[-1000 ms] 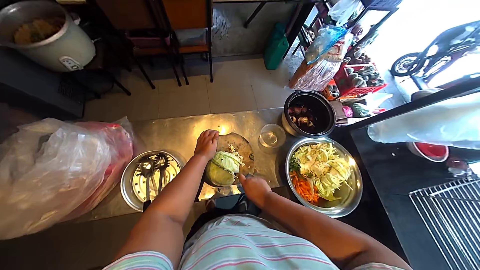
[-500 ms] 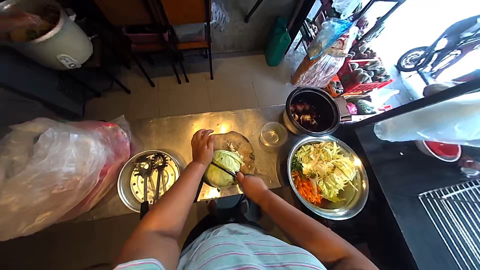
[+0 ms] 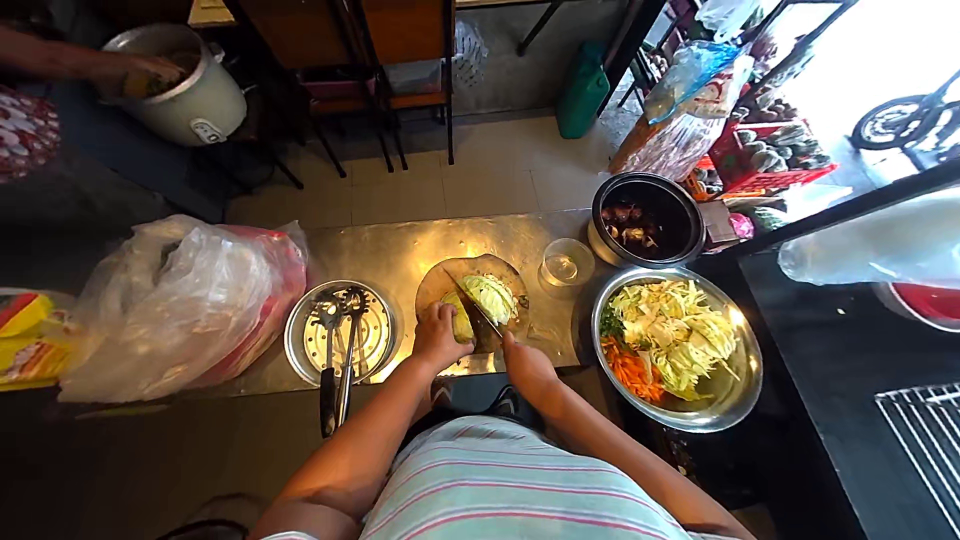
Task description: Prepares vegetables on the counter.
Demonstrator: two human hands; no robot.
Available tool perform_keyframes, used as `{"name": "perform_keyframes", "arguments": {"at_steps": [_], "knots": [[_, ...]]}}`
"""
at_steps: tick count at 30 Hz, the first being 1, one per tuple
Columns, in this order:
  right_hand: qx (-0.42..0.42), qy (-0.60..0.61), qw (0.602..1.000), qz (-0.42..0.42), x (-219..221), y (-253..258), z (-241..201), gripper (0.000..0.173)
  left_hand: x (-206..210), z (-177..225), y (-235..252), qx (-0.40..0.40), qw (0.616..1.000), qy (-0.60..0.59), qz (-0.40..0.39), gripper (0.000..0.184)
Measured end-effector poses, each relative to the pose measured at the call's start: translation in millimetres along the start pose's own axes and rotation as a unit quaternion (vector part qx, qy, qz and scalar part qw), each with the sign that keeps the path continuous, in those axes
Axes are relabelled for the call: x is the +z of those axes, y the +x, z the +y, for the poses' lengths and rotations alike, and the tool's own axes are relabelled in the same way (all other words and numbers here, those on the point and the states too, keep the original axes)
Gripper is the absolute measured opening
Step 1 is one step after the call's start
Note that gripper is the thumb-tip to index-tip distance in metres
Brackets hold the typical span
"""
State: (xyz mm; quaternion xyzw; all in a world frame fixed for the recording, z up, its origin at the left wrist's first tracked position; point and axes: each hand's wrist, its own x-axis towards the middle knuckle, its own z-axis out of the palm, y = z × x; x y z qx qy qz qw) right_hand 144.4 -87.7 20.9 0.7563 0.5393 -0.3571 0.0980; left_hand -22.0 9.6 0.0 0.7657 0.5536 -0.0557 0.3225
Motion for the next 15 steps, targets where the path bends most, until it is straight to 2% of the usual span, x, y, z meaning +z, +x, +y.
{"name": "perform_keyframes", "arguments": {"at_steps": [2, 4, 7, 11, 15], "knots": [[-0.009, -0.001, 1.000, 0.018, -3.7, -11.9, -8.0, 0.037, -9.4, -1.1, -0.4, 0.014, 1.000, 0.008, -0.014, 0.085], [-0.017, -0.015, 0.999, 0.027, -7.7, -19.5, -14.0, 0.038, -8.2, 4.3, 0.2, -0.001, 1.000, -0.012, 0.016, 0.086], [-0.017, -0.030, 0.999, 0.012, -11.7, -21.3, -18.6, 0.038, -2.0, 10.3, 5.5, -0.028, 0.999, -0.013, 0.017, 0.084], [-0.023, -0.031, 0.999, 0.003, -11.0, -31.1, -14.7, 0.036, 0.4, 4.4, -0.6, 0.017, 1.000, 0.007, -0.012, 0.082], [-0.015, -0.015, 0.999, -0.034, -7.5, -33.8, -17.0, 0.037, 0.4, -2.8, -4.9, 0.040, 0.999, -0.023, -0.021, 0.082]]}}
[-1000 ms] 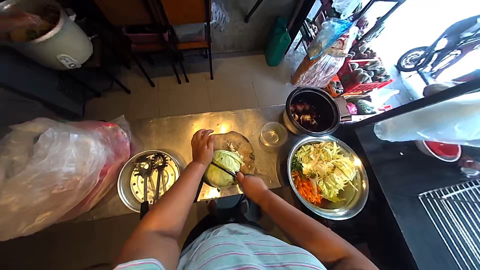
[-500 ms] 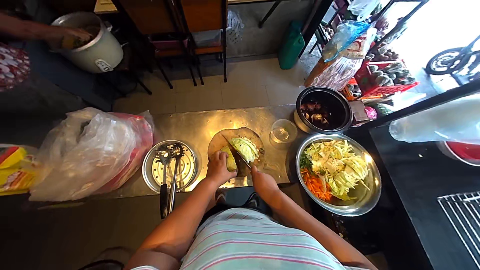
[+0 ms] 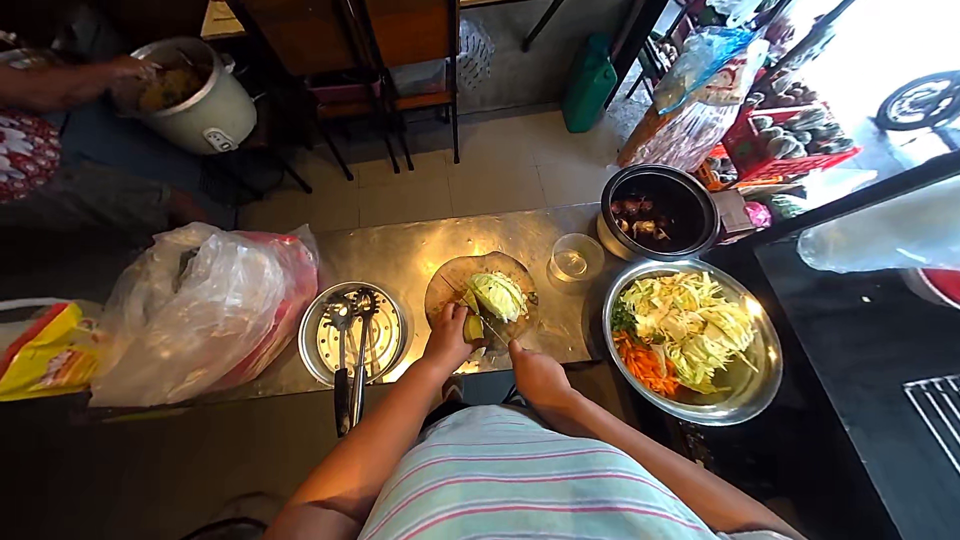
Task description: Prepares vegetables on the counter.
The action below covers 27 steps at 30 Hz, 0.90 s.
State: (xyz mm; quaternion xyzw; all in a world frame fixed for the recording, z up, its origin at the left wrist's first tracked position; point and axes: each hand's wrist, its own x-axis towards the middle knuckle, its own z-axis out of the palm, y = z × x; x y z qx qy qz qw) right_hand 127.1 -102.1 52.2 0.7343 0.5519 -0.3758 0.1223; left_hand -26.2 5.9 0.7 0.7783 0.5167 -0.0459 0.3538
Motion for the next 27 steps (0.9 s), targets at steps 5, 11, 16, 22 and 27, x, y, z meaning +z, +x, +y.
{"name": "perform_keyframes", "arguments": {"at_steps": [5, 11, 16, 22, 27], "knots": [[-0.010, 0.003, 1.000, 0.012, -0.9, 45.4, -8.8, 0.042, 2.4, 0.5, 2.1, 0.003, 1.000, -0.008, 0.010, 0.072], [-0.021, 0.002, 1.000, 0.003, -7.6, 67.9, -7.6, 0.043, 8.9, -2.7, 1.1, 0.018, 0.999, -0.023, 0.041, 0.068], [-0.042, 0.004, 0.999, 0.019, -16.2, 2.1, -1.3, 0.035, 11.1, -3.8, -3.5, 0.001, 0.998, -0.037, 0.042, 0.071], [-0.035, -0.008, 0.999, 0.002, -10.7, 32.6, -12.4, 0.043, 15.0, -2.9, -3.9, -0.011, 0.998, -0.045, 0.050, 0.071], [-0.042, -0.021, 0.999, 0.011, 3.5, 91.8, -15.8, 0.052, 18.1, -0.1, -4.5, -0.004, 0.997, -0.047, 0.063, 0.062]]}}
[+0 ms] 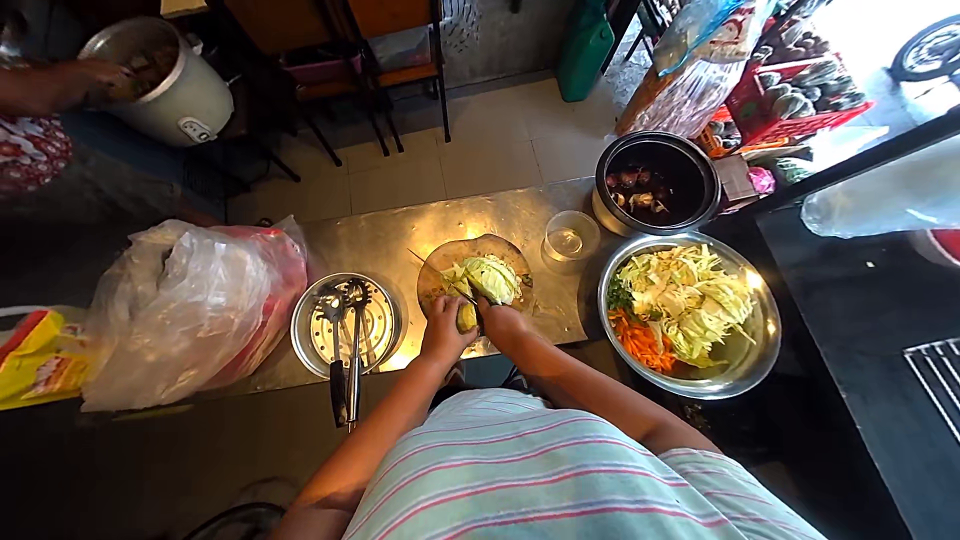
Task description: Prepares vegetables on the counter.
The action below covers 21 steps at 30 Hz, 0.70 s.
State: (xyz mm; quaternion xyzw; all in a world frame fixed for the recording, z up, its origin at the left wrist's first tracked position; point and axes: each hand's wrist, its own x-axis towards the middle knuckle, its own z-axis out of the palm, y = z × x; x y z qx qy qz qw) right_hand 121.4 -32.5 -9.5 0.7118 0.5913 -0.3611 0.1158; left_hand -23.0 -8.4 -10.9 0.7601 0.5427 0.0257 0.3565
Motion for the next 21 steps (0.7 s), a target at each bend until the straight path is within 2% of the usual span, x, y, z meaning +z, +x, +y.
{"name": "perform_keyframes", "arguments": {"at_steps": [5, 9, 14, 18, 21], "knots": [[-0.001, 0.034, 0.999, -0.011, -10.8, -7.2, 2.6, 0.049, -4.7, 3.2, -1.5, -0.005, 1.000, 0.011, -0.022, 0.065], [0.012, 0.026, 1.000, -0.005, -33.5, -55.5, -4.1, 0.039, -14.2, -3.9, -2.0, 0.011, 1.000, 0.008, -0.028, 0.066], [0.016, -0.006, 1.000, -0.003, -28.2, -101.2, -3.3, 0.035, -11.5, 1.9, -5.1, -0.019, 0.999, 0.039, -0.030, 0.060], [0.011, 0.000, 1.000, -0.014, -23.6, -84.9, -2.6, 0.038, -9.5, -0.6, -4.9, -0.014, 0.999, 0.029, -0.024, 0.062], [0.003, -0.004, 1.000, -0.024, -17.7, -48.9, -1.9, 0.046, -4.9, -3.3, -4.5, 0.001, 1.000, 0.006, -0.007, 0.059]]}}
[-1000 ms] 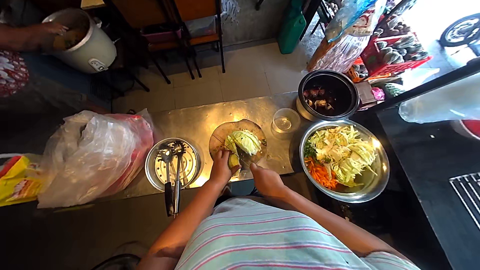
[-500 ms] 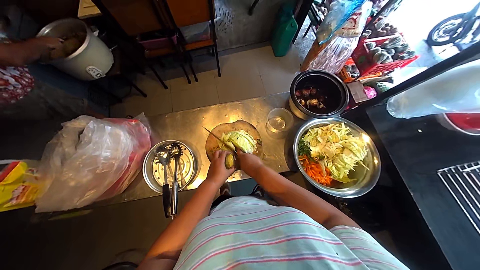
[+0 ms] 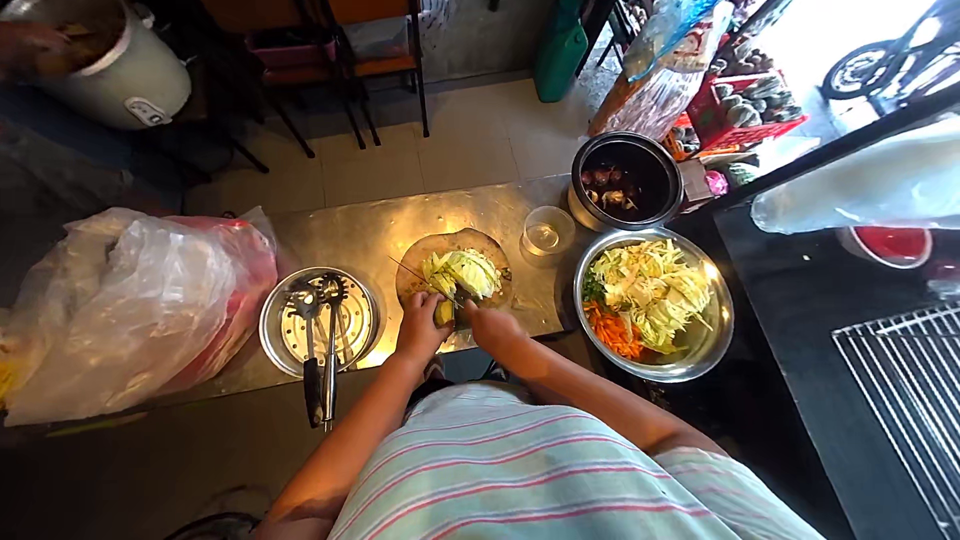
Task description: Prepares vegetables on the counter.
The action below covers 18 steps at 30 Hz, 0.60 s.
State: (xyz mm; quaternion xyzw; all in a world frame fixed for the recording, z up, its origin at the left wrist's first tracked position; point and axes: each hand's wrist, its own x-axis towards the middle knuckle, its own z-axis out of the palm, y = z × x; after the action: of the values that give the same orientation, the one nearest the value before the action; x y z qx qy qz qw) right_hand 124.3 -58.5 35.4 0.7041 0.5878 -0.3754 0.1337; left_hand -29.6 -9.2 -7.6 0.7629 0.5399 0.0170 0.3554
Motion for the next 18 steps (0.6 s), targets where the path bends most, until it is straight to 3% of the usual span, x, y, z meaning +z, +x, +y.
{"name": "perform_keyframes", "arguments": {"at_steps": [3, 6, 9, 14, 18], "knots": [[-0.010, -0.001, 1.000, 0.012, 16.1, 38.9, 5.3, 0.051, 3.7, -2.7, -0.7, 0.004, 1.000, -0.006, 0.014, 0.056], [-0.012, 0.007, 1.000, 0.003, 11.7, 43.4, 7.6, 0.050, 6.8, -6.8, -3.8, 0.011, 1.000, -0.016, 0.019, 0.055], [-0.016, 0.004, 1.000, 0.018, -11.1, 17.0, 2.9, 0.037, 4.3, -6.3, -6.2, 0.008, 1.000, -0.025, 0.013, 0.055], [0.005, -0.036, 0.999, 0.024, -20.5, -46.0, -4.8, 0.034, 1.8, -3.6, -7.7, -0.016, 0.999, -0.037, -0.004, 0.053], [0.023, -0.040, 0.999, -0.001, -8.6, -36.0, -4.3, 0.036, 4.4, -3.5, -7.3, -0.019, 1.000, -0.019, 0.003, 0.057]]}}
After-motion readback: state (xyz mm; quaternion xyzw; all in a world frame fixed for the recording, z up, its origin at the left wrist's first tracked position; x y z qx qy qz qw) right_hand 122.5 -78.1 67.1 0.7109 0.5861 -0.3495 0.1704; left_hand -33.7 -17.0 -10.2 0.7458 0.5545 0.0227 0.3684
